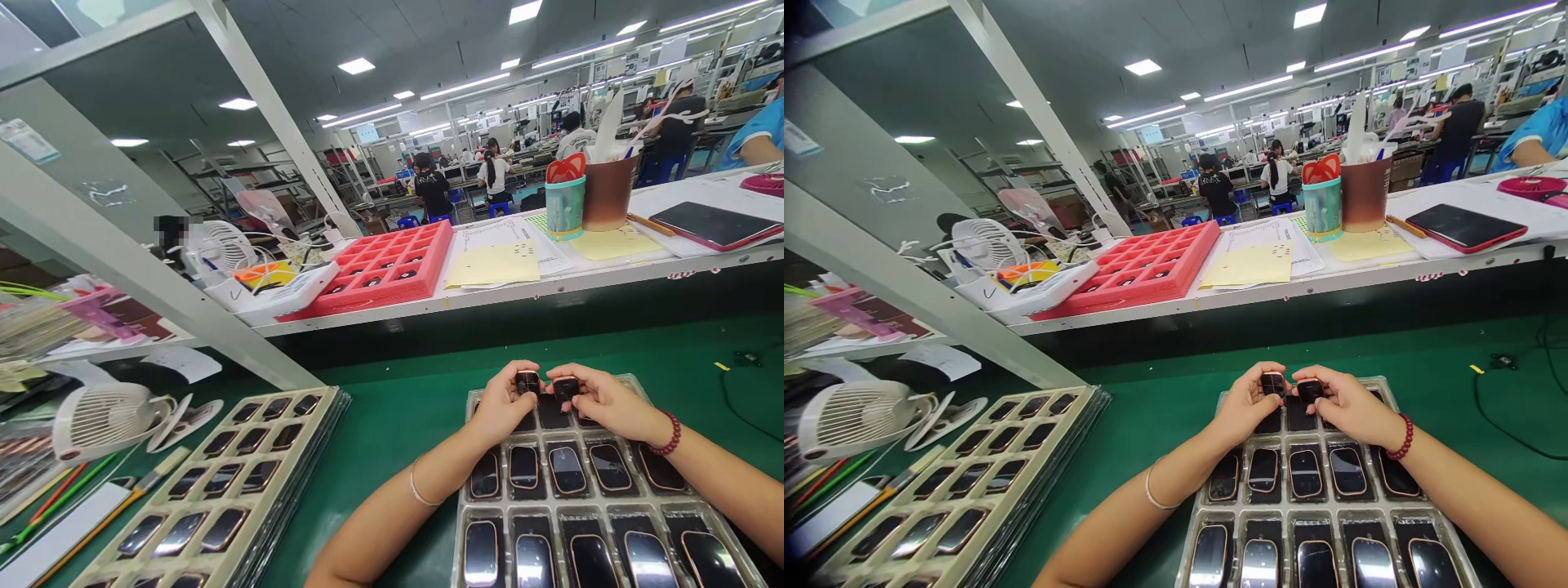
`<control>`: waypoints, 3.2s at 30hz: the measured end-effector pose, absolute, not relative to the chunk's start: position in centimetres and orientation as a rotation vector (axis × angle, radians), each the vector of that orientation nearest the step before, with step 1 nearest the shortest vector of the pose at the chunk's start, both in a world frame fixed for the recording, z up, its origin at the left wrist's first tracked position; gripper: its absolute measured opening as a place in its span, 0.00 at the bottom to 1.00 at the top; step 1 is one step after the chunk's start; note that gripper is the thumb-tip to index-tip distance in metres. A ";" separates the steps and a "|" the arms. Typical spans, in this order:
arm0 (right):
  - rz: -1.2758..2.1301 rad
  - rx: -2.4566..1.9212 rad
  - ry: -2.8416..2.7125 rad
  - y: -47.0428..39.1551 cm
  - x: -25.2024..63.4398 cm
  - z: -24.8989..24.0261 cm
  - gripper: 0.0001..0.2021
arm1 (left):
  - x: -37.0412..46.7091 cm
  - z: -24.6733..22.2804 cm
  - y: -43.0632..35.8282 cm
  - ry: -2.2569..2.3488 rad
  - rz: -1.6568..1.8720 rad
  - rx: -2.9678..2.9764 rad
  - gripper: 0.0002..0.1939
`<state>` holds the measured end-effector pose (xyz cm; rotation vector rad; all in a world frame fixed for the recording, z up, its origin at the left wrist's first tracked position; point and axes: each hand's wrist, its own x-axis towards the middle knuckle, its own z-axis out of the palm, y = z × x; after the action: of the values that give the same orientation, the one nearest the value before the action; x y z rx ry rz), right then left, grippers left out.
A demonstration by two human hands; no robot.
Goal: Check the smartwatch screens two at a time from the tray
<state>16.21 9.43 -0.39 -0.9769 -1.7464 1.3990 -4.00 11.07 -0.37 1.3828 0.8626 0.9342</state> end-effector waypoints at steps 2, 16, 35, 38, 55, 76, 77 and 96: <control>1.395 -0.979 -1.751 9.4 16.2 -0.3 0.21 | -4.0 -0.5 11.1 0.847 0.942 1.386 0.17; 1.388 -0.975 -1.763 9.5 16.3 -0.4 0.18 | -4.2 -1.0 11.3 0.813 0.946 1.429 0.14; 1.377 -0.979 -1.763 9.5 16.3 -0.4 0.20 | -4.2 -1.4 11.5 0.883 0.945 1.511 0.17; 1.382 -0.982 -1.754 9.5 16.3 -0.4 0.19 | -4.2 -1.4 11.4 0.878 0.954 1.498 0.17; 1.396 -0.968 -1.795 9.4 16.3 -0.3 0.17 | -4.2 -1.0 11.1 0.883 0.954 1.448 0.19; 1.467 -1.011 -1.704 9.5 16.5 -0.1 0.13 | -4.3 -0.5 11.4 0.875 0.915 1.379 0.20; 1.458 -1.009 -1.708 9.5 16.4 -0.1 0.12 | -4.3 -0.5 11.4 0.874 0.918 1.379 0.20; 1.374 -0.944 -1.748 9.4 16.2 -0.2 0.14 | -4.1 -0.8 11.2 0.863 0.929 1.371 0.22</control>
<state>16.22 9.41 -0.22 -0.9440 -1.7476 1.3744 -4.05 11.21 -0.77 1.3707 0.8630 0.9287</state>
